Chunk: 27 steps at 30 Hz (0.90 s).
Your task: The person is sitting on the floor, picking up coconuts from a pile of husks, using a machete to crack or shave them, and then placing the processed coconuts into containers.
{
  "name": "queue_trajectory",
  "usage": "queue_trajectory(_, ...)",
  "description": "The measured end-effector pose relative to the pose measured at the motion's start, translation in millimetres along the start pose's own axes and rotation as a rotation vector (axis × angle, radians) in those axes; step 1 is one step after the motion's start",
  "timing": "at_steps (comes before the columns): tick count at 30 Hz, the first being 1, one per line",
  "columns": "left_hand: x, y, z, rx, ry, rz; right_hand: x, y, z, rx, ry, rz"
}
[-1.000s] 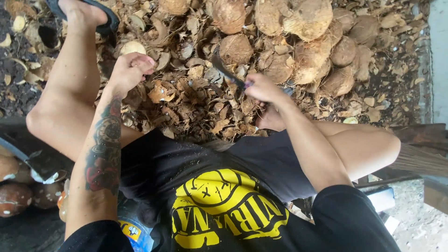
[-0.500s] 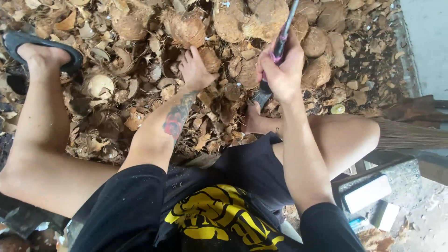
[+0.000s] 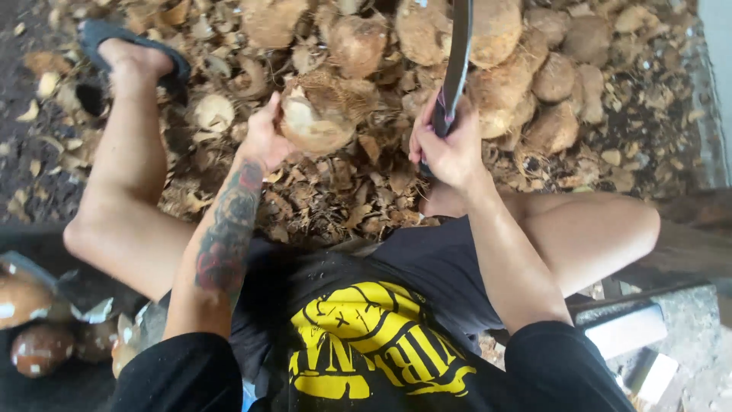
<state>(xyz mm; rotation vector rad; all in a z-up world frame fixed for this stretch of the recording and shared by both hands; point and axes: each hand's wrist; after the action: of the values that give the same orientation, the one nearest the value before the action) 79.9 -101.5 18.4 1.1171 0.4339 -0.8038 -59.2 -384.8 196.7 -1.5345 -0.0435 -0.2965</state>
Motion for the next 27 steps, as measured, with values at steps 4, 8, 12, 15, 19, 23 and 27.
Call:
queue_trajectory(4,-22,-26,-63,-0.370,-0.074,0.025,-5,-44,50,0.286,-0.166,-0.187)
queue_trajectory(8,-85,-7,-34,-0.151,0.220,-0.121,-17,-104,95,0.162,-0.161,-0.528)
queue_trajectory(12,-80,-13,-65,-0.279,0.231,-0.074,-44,20,103,0.168,-0.132,-0.693)
queue_trajectory(15,-90,-9,-67,-0.349,0.153,-0.066,-74,58,97,-0.788,-0.571,0.480)
queue_trajectory(19,-101,-1,-62,-0.338,0.105,-0.158,-64,10,124,-0.441,-0.355,0.745)
queue_trajectory(23,-79,-21,-79,-0.353,0.117,-0.139,-63,-8,111,0.058,-0.346,-0.163)
queue_trajectory(27,-86,-9,-75,-0.280,0.098,-0.142,-68,57,104,-0.085,-0.288,-0.554)
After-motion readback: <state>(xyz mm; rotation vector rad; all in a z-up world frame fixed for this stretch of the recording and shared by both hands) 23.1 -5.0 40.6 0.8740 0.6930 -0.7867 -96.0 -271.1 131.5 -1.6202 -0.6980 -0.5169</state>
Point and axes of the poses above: each hand's wrist, its own x-axis towards the middle knuckle, its own z-axis out of the palm, y = z × x, and after that the axes turned 3 degrees about y, right-handed
